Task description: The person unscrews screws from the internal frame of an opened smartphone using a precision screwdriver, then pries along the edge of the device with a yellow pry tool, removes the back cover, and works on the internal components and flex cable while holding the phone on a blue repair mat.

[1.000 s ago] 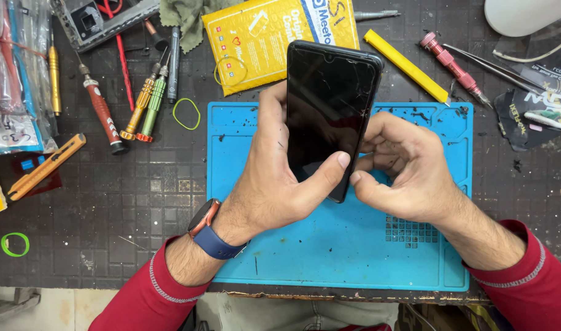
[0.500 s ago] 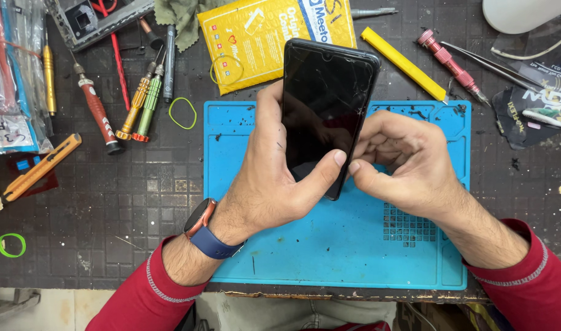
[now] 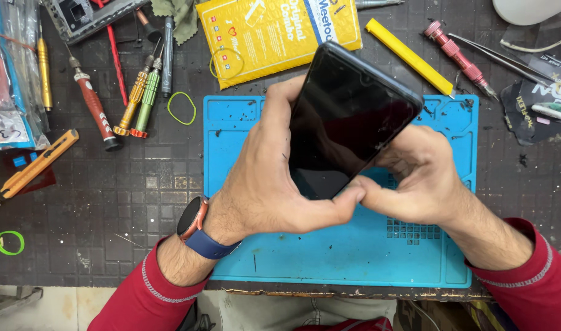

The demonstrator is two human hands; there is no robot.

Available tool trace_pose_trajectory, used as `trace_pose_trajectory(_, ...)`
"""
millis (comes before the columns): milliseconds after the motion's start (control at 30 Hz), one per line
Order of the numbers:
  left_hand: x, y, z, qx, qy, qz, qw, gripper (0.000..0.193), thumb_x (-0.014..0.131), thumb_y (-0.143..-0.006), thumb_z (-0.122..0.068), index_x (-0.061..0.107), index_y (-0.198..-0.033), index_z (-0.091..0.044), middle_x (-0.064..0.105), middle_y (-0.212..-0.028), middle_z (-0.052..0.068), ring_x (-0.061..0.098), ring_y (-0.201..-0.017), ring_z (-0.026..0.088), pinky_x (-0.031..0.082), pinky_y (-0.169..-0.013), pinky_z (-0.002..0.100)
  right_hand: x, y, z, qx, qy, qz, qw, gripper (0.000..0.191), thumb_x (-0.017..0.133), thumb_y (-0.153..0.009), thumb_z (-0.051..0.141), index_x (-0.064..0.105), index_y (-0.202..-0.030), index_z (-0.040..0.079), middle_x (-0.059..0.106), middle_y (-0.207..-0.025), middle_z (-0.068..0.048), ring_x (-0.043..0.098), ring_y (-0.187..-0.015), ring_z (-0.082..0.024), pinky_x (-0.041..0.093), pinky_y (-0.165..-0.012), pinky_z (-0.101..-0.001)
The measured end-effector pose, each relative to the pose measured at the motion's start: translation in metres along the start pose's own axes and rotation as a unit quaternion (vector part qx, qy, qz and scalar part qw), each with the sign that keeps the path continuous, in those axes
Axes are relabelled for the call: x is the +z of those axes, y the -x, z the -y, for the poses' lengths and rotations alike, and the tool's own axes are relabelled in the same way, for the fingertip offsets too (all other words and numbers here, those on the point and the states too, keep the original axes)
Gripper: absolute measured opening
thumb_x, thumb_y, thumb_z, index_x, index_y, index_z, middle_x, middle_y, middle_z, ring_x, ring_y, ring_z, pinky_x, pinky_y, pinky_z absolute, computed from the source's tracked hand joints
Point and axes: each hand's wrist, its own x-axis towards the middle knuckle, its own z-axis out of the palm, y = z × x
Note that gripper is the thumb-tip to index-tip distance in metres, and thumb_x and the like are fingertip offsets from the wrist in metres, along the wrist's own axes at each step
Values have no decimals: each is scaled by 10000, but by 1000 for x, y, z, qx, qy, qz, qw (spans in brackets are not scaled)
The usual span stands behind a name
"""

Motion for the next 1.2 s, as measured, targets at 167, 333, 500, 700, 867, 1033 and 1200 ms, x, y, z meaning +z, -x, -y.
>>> trace_pose_trajectory(167, -6, -1, -3, 85, -153, -15, 984, 811, 906, -724, -202, 395, -1336, -55, 554, -1124, 116, 609, -1004, 272, 531, -890, 353, -5, -8, 7, -129, 165, 92, 973, 423, 826, -766, 83, 654, -1137, -22, 711, -1148, -121, 733, -1061, -231, 584, -939, -339)
trace_pose_trajectory(333, -10, -5, -2, 191, -284, 14, 940, 648, 885, -755, -170, 478, -1253, -92, 566, -1033, 58, 563, -900, 294, 469, -754, 391, -3, -11, 15, -92, 142, 103, 980, 264, 773, -817, 149, 640, -998, 10, 690, -988, -94, 697, -876, -186, 562, -785, -323)
trace_pose_trajectory(500, -12, -8, -5, 198, -309, 6, 930, 623, 836, -731, -170, 504, -1253, -99, 564, -1066, 68, 575, -940, 295, 483, -848, 428, -1, -15, 30, -109, 98, 85, 986, 261, 675, -871, 171, 602, -1048, -5, 678, -1020, -110, 674, -871, -199, 553, -815, -318)
trace_pose_trajectory(700, -14, -5, -8, 188, -283, 34, 940, 804, 792, -756, -200, 373, -1424, -47, 565, -1120, 104, 564, -950, 304, 491, -865, 402, -12, -10, 25, -110, 100, -29, 989, 251, 570, -878, 152, 570, -1044, -37, 643, -982, -139, 620, -854, -189, 529, -766, -302)
trace_pose_trajectory(867, -15, -1, -19, 147, -165, 54, 974, 988, 714, -677, -205, 234, -1519, -15, 535, -1310, 171, 550, -1005, 279, 479, -896, 360, -48, -11, 9, -99, 364, -215, 901, 71, 567, -1104, 9, 549, -1121, -58, 651, -960, -101, 645, -780, -105, 514, -676, -231)
trace_pose_trajectory(1033, -20, 7, -40, -138, 172, 118, 968, 1068, 634, -762, -446, 198, -1641, -23, 541, -1257, 102, 552, -1039, 174, 481, -987, 304, -88, -10, 9, -123, 579, -200, 781, 98, 635, -1022, -69, 614, -1109, -29, 613, -1055, -96, 620, -851, -134, 497, -736, -240)
trace_pose_trajectory(1200, -11, 5, -22, -188, 421, 177, 869, 1198, 728, -841, -634, 191, -1730, -37, 530, -1241, 124, 520, -1087, 201, 421, -968, 327, -75, -13, 17, -78, 656, -149, 736, 177, 885, -919, 116, 743, -982, 31, 609, -917, -96, 602, -897, -234, 504, -774, -350)
